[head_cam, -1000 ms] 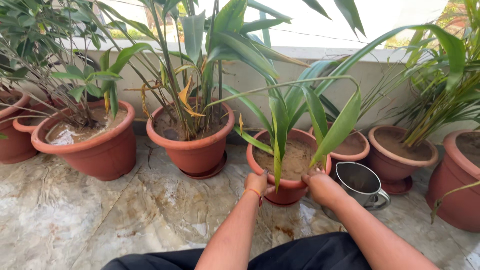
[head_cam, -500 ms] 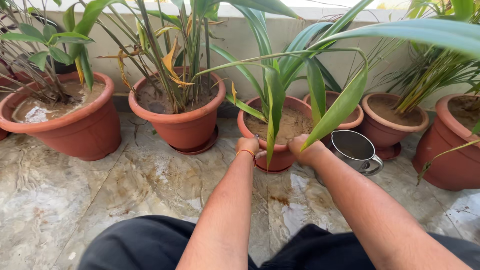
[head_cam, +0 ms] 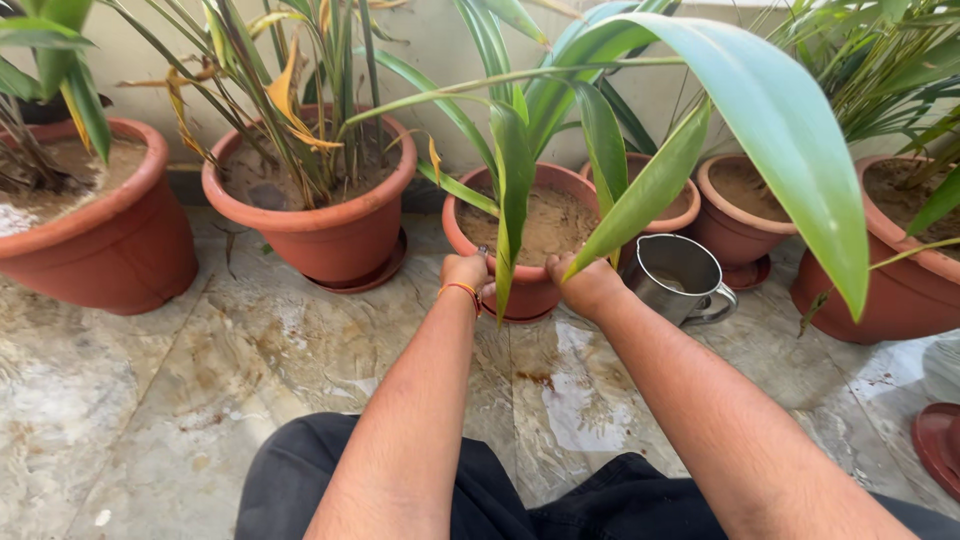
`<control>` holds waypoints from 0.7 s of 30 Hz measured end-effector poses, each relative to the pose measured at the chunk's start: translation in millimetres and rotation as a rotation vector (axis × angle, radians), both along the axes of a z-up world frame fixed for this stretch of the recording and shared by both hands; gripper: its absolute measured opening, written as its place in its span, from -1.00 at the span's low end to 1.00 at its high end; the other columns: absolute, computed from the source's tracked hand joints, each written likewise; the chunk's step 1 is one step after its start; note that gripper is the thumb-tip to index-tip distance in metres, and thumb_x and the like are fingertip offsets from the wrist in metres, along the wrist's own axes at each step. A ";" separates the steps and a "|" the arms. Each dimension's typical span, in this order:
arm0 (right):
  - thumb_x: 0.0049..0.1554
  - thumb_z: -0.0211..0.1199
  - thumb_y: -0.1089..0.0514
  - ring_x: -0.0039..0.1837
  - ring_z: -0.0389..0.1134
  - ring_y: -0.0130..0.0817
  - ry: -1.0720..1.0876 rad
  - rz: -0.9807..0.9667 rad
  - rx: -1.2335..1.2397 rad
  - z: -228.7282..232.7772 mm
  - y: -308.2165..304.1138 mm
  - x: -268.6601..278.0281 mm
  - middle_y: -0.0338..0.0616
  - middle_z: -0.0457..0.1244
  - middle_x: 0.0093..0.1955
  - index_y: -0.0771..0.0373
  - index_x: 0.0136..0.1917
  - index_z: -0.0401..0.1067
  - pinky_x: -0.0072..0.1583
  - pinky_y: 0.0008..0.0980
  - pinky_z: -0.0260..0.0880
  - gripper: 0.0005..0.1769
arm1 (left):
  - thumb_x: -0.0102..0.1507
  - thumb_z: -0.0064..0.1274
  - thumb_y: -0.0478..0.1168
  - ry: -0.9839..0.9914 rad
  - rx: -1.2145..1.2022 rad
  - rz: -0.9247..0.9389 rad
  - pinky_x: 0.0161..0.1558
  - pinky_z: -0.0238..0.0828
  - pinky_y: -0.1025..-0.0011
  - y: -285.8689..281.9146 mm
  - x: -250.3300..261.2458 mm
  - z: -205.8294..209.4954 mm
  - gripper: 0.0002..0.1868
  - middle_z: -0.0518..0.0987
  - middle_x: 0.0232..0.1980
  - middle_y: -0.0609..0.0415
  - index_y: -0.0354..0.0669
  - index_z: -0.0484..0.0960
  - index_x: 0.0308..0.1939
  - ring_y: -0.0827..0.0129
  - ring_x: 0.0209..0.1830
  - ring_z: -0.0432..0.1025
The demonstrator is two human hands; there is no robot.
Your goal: The person waters several potted plants on a tiled balcony using a metal cup to scoop water from a larger metal pitcher. They pour water into the soil of each pot, moving from one plant to the next.
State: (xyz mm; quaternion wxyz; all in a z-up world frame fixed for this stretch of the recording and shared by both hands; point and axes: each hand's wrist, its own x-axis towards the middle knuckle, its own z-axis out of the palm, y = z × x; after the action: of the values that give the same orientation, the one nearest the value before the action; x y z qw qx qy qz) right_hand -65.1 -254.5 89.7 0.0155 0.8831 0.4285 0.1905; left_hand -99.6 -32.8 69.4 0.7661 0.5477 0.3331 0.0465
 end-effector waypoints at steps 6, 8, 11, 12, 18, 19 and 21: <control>0.10 0.07 0.24 0.05 0.42 0.13 -0.120 0.014 0.005 -3.7 0.3 -2.3 0.08 0.37 -0.08 0.23 -0.04 0.42 0.10 0.00 0.46 -0.83 | 0.38 0.02 -0.18 -0.086 -0.115 0.040 -0.41 0.70 0.19 -1.0 2.9 -0.7 -0.66 0.64 -0.21 -0.25 -0.55 0.57 -0.17 0.08 -0.37 0.61; 0.11 0.06 0.26 0.06 0.40 0.19 0.000 -0.034 0.000 -1.3 0.8 -5.3 0.16 0.35 -0.03 0.25 0.05 0.41 0.03 0.00 0.45 -0.77 | 0.39 -0.01 -0.18 -0.084 -0.133 0.024 -0.37 0.69 0.18 -2.5 0.8 -3.2 -0.65 0.64 -0.21 -0.27 -0.55 0.54 -0.14 0.06 -0.37 0.62; 0.11 0.06 0.29 0.11 0.38 0.21 0.162 -0.077 -0.053 11.2 -2.0 -9.8 0.22 0.33 0.05 0.28 0.12 0.39 0.05 0.01 0.44 -0.70 | 0.39 -0.04 -0.19 -0.064 -0.129 0.012 -0.31 0.64 0.19 -4.6 0.8 1.3 -0.68 0.63 -0.19 -0.22 -0.51 0.52 -0.10 0.08 -0.35 0.62; 0.10 0.06 0.31 0.13 0.38 0.21 0.214 -0.083 -0.078 15.5 -1.3 -10.8 0.22 0.32 0.07 0.29 0.14 0.38 0.08 0.02 0.43 -0.68 | 0.38 -0.05 -0.21 -0.076 -0.115 0.002 -0.31 0.65 0.19 -7.3 -3.1 -0.3 -0.71 0.63 -0.19 -0.18 -0.49 0.53 -0.10 0.11 -0.35 0.62; 0.02 0.15 0.29 0.27 0.34 0.05 0.067 0.064 -0.045 17.7 -24.4 -35.3 0.00 0.36 0.08 0.20 0.02 0.46 0.34 -0.07 0.31 -0.74 | 0.40 -0.06 -0.22 -0.104 -0.171 -0.060 -0.31 0.71 0.23 -22.6 -30.8 -11.2 -0.69 0.62 -0.24 -0.17 -0.53 0.54 -0.18 0.15 -0.38 0.59; 0.01 0.15 0.30 0.26 0.33 0.06 0.099 0.040 -0.044 18.5 -26.3 -40.4 0.00 0.36 0.08 0.20 0.03 0.46 0.32 -0.07 0.31 -0.72 | 0.40 -0.06 -0.20 -0.099 -0.180 -0.068 -0.30 0.71 0.24 -25.3 -37.2 -13.3 -0.69 0.62 -0.24 -0.15 -0.51 0.53 -0.18 0.17 -0.38 0.59; -0.02 0.16 0.32 0.24 0.31 0.07 0.161 -0.008 -0.041 24.5 -32.3 -53.4 0.00 0.35 0.08 0.21 0.04 0.47 0.27 -0.08 0.30 -0.68 | 0.41 -0.11 -0.22 -0.142 -0.192 -0.095 -0.31 0.72 0.23 -31.0 -45.8 -14.3 -0.70 0.62 -0.24 -0.15 -0.51 0.53 -0.18 0.17 -0.38 0.58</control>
State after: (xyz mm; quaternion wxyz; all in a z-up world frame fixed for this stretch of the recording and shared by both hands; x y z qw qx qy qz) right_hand -118.5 -286.9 114.2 -0.0001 0.8968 0.4287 0.1097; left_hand -145.4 -63.8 55.1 0.8380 0.4823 0.2547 0.0165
